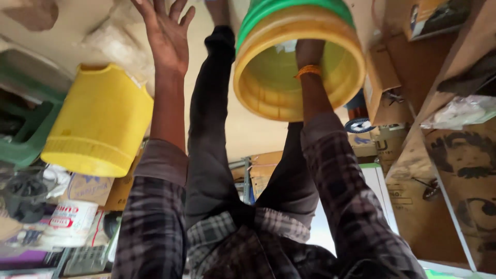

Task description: The person handles a ceiling fan stator at a cluttered workbench, then sits on the floor and opens a plastic bag to retrieve material from a bucket. They return to the bench and repeatedly scrape the fan part with a flat blade, then press a small component into the fan hub by hand.

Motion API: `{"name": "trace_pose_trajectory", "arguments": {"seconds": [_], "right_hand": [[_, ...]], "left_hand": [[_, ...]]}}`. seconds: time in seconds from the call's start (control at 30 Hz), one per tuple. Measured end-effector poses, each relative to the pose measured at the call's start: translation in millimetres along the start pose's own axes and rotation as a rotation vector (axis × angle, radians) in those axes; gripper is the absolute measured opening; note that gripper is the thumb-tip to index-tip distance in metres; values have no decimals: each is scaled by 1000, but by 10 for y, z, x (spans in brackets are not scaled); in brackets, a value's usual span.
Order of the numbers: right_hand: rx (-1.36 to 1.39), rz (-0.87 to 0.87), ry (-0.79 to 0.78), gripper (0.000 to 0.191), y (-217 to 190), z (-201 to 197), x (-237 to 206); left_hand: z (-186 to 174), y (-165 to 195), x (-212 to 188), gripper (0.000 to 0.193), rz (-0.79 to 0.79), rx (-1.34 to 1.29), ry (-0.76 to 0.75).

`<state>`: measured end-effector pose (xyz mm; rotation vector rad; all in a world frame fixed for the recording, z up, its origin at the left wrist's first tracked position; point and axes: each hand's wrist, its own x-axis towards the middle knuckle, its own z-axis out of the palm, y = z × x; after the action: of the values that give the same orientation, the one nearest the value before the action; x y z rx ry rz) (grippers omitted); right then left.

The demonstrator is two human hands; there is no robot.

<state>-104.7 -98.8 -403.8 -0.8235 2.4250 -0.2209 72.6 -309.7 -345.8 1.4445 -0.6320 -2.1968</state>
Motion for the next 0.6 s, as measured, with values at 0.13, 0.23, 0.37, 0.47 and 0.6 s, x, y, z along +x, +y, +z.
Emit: {"name": "trace_pose_trajectory", "arguments": {"seconds": [0.13,0.23,0.37,0.47,0.6], "right_hand": [[230,148,36,27,-100,-370,-215],[505,387,-205,22,-180,-786,-471],[654,376,-38,20,-332,-1286,-816],[708,254,98,18,-410,-1600,-1097],[714,23,261,17,-562,-2012,-1453]], "left_hand": [[-198,253,-568,84,21,160,268],[-273,228,-1239,84,-26,185,337],[-17,218,-1902,82,-81,220,359],[344,274,-2411,86,-46,313,195],[759,499,-2833,77,-39,519,-192]]}}
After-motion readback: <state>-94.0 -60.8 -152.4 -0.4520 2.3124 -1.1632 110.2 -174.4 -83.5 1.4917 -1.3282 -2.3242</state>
